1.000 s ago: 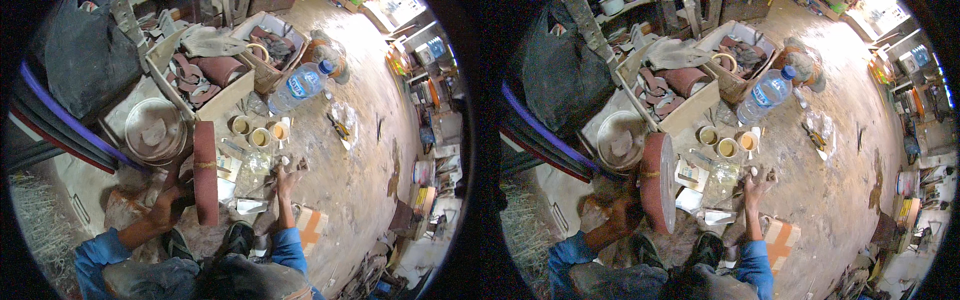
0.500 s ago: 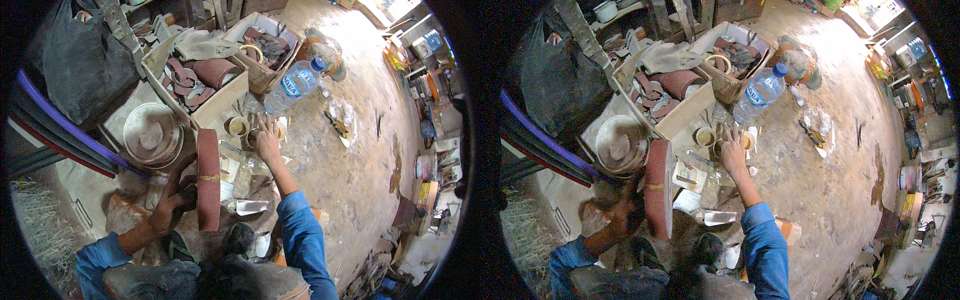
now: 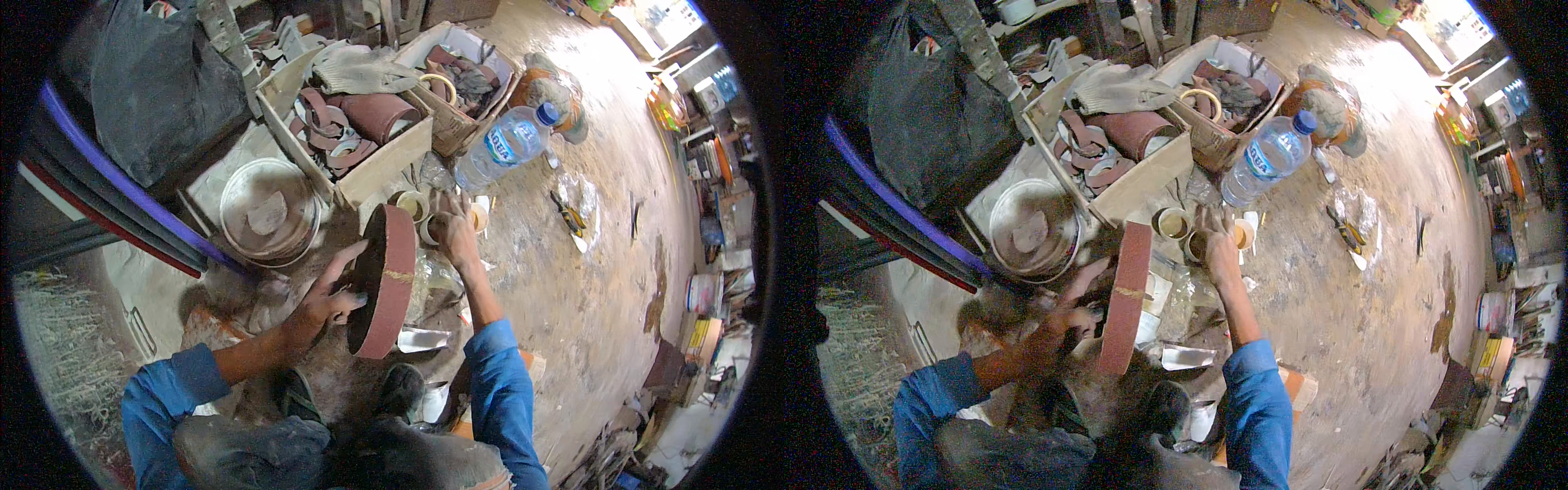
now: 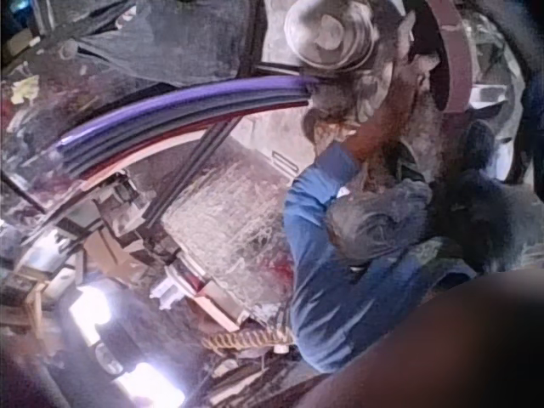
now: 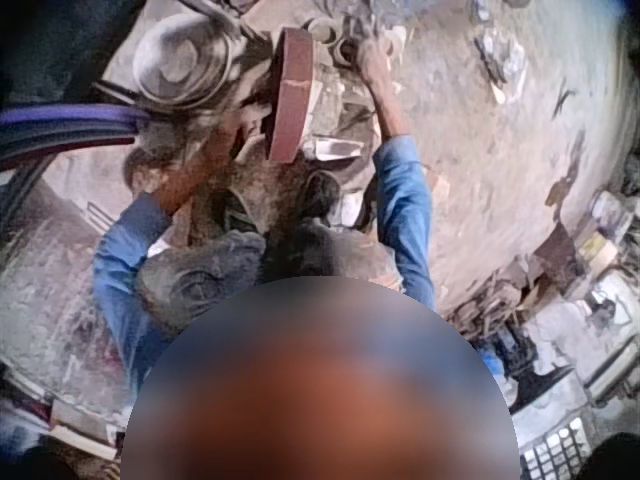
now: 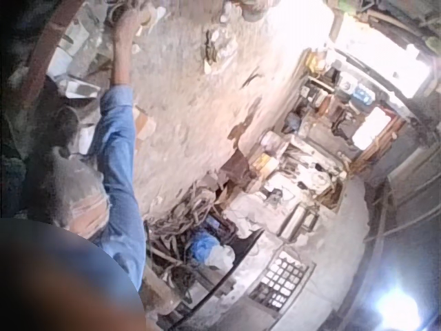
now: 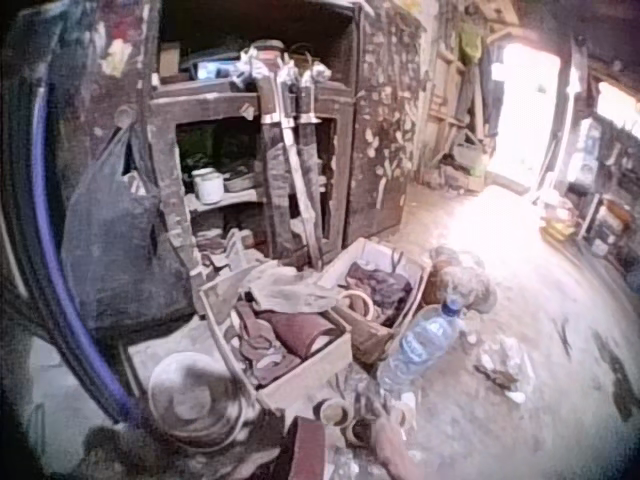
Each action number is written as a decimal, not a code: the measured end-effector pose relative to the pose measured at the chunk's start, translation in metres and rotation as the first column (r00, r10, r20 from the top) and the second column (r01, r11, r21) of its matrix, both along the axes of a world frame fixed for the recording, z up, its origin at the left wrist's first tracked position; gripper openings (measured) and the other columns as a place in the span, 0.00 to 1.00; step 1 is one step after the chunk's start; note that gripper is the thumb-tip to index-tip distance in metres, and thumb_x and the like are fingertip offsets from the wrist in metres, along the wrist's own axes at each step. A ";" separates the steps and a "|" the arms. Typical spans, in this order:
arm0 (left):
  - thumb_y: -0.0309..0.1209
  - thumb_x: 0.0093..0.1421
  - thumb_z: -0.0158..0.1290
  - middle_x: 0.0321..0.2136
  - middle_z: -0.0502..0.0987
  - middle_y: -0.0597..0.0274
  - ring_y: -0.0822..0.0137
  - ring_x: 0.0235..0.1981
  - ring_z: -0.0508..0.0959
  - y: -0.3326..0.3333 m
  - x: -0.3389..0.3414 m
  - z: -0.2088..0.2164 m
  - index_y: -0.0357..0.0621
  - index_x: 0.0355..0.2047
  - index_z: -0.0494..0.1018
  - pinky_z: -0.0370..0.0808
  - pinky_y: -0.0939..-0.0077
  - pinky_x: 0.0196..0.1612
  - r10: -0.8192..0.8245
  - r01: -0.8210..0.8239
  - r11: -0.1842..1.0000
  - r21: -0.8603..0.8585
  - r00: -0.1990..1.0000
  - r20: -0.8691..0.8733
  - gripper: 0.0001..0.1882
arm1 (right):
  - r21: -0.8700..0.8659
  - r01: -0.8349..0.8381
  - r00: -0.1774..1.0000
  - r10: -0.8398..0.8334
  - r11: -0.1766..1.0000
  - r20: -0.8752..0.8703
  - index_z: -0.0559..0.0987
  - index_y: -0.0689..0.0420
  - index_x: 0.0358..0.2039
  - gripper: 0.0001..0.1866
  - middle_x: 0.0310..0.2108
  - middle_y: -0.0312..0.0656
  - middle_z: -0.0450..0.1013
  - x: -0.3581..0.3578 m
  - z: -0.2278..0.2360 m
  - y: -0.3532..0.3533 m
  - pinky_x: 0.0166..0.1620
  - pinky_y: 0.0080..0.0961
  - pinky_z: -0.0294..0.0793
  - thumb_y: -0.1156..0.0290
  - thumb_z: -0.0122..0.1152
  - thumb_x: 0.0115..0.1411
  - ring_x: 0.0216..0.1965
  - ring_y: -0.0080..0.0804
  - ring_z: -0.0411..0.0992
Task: The person sits on the floor and applies glue from a white tube to the edge of a circular sanding disc. They repeatedly squeeze glue along the perimeter and spread it with a finger, then flip the disc to apply glue to the other side. The person then stands and moves to a bench grinder, placing the disc on the machine.
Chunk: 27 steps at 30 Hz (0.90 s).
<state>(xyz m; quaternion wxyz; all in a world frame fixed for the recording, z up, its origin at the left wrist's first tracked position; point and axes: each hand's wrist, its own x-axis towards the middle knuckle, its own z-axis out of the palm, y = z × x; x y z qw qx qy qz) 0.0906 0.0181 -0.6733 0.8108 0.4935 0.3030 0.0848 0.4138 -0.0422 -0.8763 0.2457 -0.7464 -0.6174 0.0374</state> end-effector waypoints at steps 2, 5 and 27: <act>0.32 0.59 0.52 0.48 0.68 0.67 0.78 0.33 0.63 0.002 0.002 -0.004 0.52 0.73 0.49 0.62 0.81 0.33 0.012 -0.011 0.998 -0.063 1.000 0.010 0.42 | 0.010 0.132 0.978 -0.128 0.991 -0.165 0.84 0.59 0.38 0.10 0.65 0.55 0.64 -0.007 0.026 -0.005 0.71 0.48 0.52 0.71 0.64 0.56 0.71 0.62 0.50; 0.31 0.58 0.53 0.49 0.68 0.68 0.78 0.32 0.64 0.000 0.003 -0.015 0.52 0.73 0.49 0.63 0.81 0.33 -0.015 0.014 0.999 -0.034 1.000 -0.020 0.43 | 0.063 0.273 0.866 -0.217 0.960 -0.451 0.82 0.62 0.37 0.07 0.64 0.58 0.67 -0.031 0.087 -0.023 0.69 0.43 0.56 0.72 0.63 0.61 0.70 0.52 0.56; 0.26 0.58 0.56 0.66 0.60 0.61 0.65 0.64 0.62 -0.017 0.004 -0.015 0.55 0.73 0.50 0.59 0.68 0.65 -0.025 0.026 1.000 -0.014 0.998 0.058 0.44 | 0.262 0.166 0.782 0.034 0.951 -0.622 0.86 0.60 0.36 0.07 0.62 0.55 0.69 -0.154 0.234 -0.060 0.69 0.49 0.52 0.76 0.69 0.55 0.71 0.54 0.55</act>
